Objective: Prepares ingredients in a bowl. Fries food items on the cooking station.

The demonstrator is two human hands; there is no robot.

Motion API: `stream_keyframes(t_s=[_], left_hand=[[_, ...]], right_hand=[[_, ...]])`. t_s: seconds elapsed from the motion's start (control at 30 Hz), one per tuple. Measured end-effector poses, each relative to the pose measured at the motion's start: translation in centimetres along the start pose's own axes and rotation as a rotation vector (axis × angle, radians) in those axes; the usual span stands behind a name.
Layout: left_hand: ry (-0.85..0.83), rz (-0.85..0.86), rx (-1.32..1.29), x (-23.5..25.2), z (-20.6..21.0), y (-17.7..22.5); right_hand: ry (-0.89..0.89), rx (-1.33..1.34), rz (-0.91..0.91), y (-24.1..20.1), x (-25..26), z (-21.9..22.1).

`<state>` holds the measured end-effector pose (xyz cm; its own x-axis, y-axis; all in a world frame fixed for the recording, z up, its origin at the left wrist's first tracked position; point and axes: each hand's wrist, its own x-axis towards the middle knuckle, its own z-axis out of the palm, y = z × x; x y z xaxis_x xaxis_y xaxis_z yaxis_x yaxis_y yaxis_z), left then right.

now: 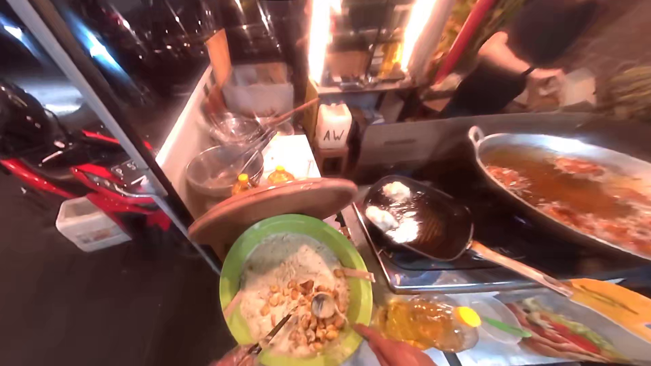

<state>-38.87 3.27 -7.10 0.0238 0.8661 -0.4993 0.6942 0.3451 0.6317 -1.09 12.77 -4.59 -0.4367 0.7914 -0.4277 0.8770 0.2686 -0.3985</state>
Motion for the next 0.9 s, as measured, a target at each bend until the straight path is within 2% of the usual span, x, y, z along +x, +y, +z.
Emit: stream_keyframes(t_s=[0.27,0.4,0.57,0.6,0.77,0.83,0.9], left_hand=[[-0.094,0.02,0.081,-0.3,-2.9,-2.5],[-0.124,0.029,0.109,-0.9,-3.6,-2.8],[-0.167,0.045,0.244,-1.4,-3.6,-2.5],[-0.196,0.016,0.295,-1.3,-3.7,-1.8],[-0.301,-0.164,0.464,-0.5,-4.3,3.2],[-0.311,-0.175,0.479,-0.5,-4.7,4.1],[-0.292,-0.114,0.428,-1.1,-5.2,3.6]], right_hand=[[0.113,-0.1,0.038,-3.4,1.2,0.6],[0.059,-0.225,0.086,-5.2,1.5,1.8],[0.217,-0.487,-0.024,-6.5,1.1,4.8],[0.176,-0.497,-0.016,-7.2,1.0,5.3],[-0.254,-0.35,0.089,-10.3,1.0,3.6],[-0.262,-0.186,0.079,-8.6,1.3,2.5],[-0.164,-0.005,0.013,-6.4,0.8,2.0]])
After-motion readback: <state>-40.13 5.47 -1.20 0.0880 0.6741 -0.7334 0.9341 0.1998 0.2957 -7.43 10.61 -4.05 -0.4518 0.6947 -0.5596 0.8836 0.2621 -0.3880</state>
